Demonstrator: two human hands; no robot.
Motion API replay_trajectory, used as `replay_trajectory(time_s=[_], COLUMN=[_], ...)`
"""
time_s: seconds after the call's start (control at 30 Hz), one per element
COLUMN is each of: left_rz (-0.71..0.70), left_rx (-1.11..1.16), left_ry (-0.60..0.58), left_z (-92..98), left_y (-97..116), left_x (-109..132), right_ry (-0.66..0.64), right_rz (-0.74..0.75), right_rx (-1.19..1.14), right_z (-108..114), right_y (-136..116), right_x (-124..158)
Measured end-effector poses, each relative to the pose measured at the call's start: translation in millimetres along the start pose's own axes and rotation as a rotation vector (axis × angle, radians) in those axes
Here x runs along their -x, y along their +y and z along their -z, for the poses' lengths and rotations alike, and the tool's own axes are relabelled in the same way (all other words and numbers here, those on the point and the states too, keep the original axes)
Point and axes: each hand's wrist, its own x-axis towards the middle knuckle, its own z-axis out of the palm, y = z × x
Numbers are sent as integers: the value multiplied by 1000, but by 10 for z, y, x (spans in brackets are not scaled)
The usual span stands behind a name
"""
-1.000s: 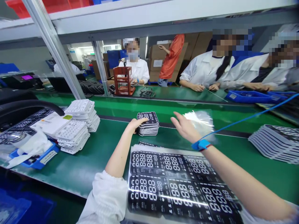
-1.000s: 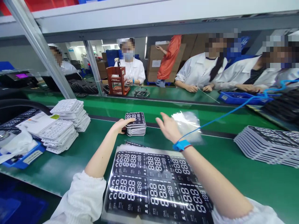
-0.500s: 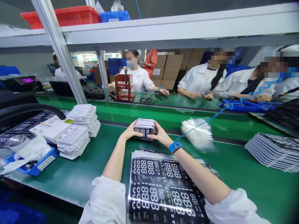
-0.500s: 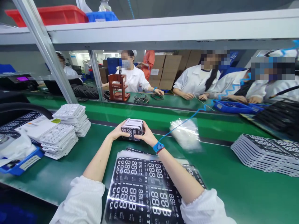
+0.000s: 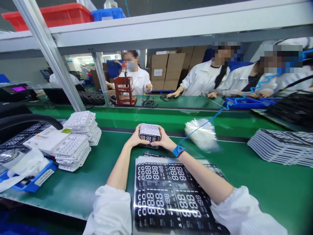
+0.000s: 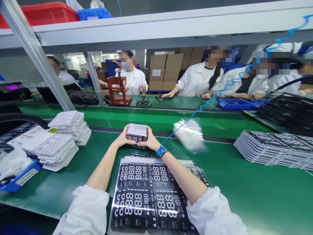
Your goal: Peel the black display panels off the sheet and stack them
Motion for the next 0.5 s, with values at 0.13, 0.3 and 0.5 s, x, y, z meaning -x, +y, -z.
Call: replay_trajectory(time_s=[0.13,0.3,0.5], left_rz=[-78,-99,-30], left_rx=[23,-39,-264], left_ry=[-42,-168,-304], left_z=[-57,-387,-620], left_y=[307,815,1175], left_x=[-43,-82,82], right_ry=[74,280,674], right_rz=[77,188,192], right_rx=[-34,-84,-244], right_z=[26,94,480], right_y=[-293,-665,-800], right_x=[49,392,1132])
